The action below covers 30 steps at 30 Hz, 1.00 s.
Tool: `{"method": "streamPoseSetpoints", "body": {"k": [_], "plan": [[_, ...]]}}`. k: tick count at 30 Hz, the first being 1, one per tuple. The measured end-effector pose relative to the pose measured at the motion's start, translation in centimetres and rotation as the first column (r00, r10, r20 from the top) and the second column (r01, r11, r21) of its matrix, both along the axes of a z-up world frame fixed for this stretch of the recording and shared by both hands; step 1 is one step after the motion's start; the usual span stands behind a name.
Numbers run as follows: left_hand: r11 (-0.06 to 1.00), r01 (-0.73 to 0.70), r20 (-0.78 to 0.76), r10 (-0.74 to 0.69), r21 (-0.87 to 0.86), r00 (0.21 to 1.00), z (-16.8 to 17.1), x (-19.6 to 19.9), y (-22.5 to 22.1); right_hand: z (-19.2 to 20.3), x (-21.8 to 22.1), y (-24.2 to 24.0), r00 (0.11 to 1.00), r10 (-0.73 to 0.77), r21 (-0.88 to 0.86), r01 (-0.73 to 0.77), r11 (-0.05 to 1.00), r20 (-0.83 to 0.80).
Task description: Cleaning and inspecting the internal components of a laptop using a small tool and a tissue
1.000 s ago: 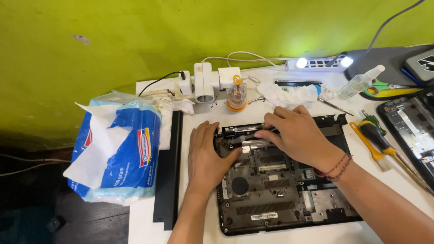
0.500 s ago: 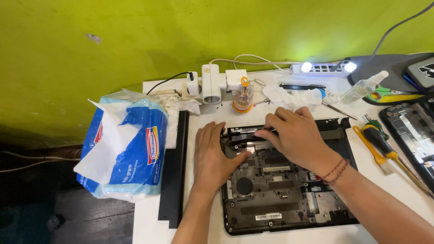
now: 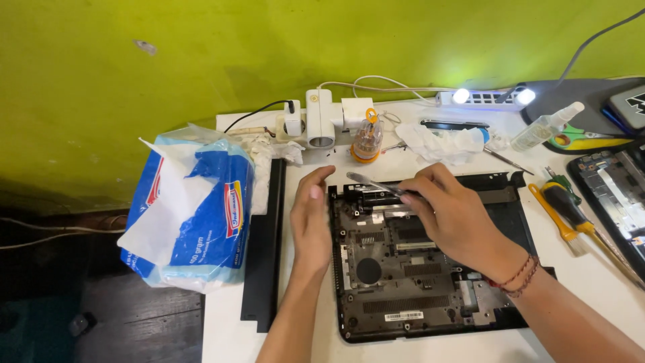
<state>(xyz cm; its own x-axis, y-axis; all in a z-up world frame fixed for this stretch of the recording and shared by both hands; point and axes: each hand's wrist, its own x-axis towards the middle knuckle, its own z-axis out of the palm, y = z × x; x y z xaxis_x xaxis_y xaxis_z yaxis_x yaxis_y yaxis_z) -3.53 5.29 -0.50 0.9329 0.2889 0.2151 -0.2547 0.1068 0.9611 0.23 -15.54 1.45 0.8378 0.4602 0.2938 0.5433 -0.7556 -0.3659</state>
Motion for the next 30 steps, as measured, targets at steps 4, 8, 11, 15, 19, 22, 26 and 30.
{"method": "streamPoseSetpoints", "body": {"k": [4,8,11,15,19,22,26,30], "plan": [[0.959,0.047,0.002,-0.049,-0.28,0.999,-2.6,1.1,-0.1,2.0,-2.6,2.1,0.993,0.065,0.106,-0.055,0.993,-0.098],[0.947,0.118,-0.036,-0.135,-0.297,0.99,-3.6,1.7,0.3,0.6,-4.8,1.7,0.974,0.06,0.018,-0.057,0.998,-0.221],[0.957,0.157,-0.075,-0.18,-0.245,0.981,-3.0,1.5,0.4,-0.5,-5.9,1.9,0.983,0.071,-0.028,-0.077,0.997,-0.168],[0.965,0.202,-0.117,-0.222,-0.167,0.968,-2.3,1.3,0.5,0.5,-7.3,3.1,0.967,0.028,-0.069,-0.048,0.996,-0.253],[0.952,0.189,-0.114,-0.221,-0.239,0.969,-3.1,1.8,0.6,-0.4,-9.6,3.2,0.905,-0.014,-0.047,-0.007,0.999,-0.425],[0.965,0.172,-0.131,-0.2,-0.199,0.971,-3.0,1.8,0.6,-0.5,-10.5,3.7,0.885,-0.03,0.003,0.035,0.999,-0.464],[0.968,0.157,-0.126,-0.184,-0.198,0.975,-3.0,1.7,0.5,-1.1,-9.4,4.7,0.968,-0.002,-0.053,-0.011,0.999,-0.253],[0.976,0.147,-0.125,-0.167,-0.158,0.978,-2.6,1.7,0.5,-1.0,-7.3,5.5,0.997,0.008,-0.084,-0.014,0.996,-0.076]]}}
